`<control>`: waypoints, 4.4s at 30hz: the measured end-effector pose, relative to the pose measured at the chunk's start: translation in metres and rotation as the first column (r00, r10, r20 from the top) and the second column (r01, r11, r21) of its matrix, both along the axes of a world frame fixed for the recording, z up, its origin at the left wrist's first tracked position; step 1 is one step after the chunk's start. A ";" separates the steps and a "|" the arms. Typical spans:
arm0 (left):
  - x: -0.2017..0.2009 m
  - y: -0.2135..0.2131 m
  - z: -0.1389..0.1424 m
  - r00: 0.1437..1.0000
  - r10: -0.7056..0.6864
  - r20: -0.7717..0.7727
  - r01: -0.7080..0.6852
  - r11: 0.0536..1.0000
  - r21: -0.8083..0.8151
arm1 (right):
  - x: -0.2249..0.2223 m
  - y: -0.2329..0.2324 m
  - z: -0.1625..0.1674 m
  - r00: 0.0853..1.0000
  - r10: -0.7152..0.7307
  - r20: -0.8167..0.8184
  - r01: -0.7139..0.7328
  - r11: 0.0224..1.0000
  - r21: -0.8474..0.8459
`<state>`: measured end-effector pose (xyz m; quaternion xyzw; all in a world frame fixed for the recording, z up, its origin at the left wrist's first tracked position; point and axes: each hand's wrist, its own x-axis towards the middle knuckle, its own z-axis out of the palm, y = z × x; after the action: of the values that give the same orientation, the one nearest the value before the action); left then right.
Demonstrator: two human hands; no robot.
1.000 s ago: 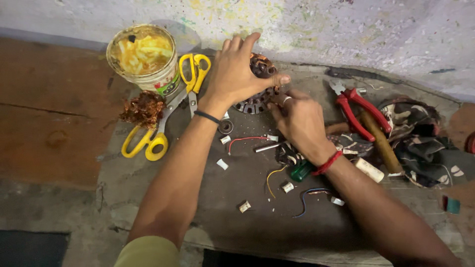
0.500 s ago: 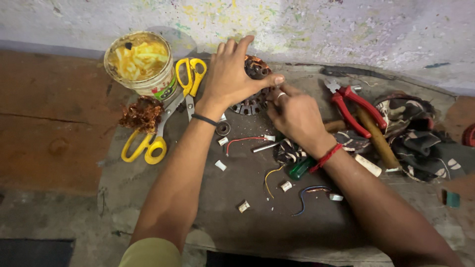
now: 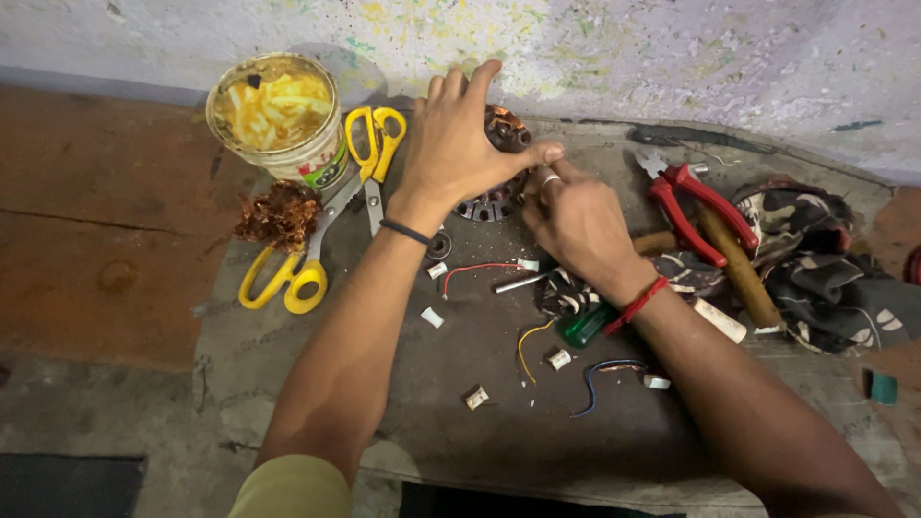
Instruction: The person uses red pliers to cut and pull copper windings from a circular motor stator. They rotate the stator to access different slots, remove wire segments, and place them on the workbench. The person also gathers and bundles the removed copper wire by hand.
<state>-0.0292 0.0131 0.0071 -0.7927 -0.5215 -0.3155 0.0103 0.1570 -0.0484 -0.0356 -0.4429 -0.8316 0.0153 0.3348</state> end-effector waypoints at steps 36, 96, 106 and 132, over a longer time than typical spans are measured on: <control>0.001 -0.003 0.004 1.000 0.030 -0.010 -0.031 0.996 -0.081 | -0.002 -0.002 0.005 0.995 -0.031 -0.091 0.023 0.996 -0.086; -0.013 0.027 -0.024 0.654 0.246 0.716 0.288 0.794 -0.536 | 0.010 -0.013 0.020 0.879 0.036 -0.475 -0.054 0.998 -0.024; -0.005 0.023 -0.029 0.547 0.267 0.794 0.382 0.764 -0.520 | 0.016 -0.018 0.006 0.895 0.047 -0.443 0.000 0.994 0.105; -0.009 0.007 -0.013 0.918 0.285 0.274 -0.222 0.945 -0.239 | 0.069 -0.018 0.057 0.927 0.344 -0.147 -0.361 0.720 -0.592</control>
<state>-0.0382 0.0200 -0.0056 -0.6565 -0.6451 -0.3750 -0.1104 0.2265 -0.0661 0.0217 -0.3603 -0.8460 0.3515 0.1759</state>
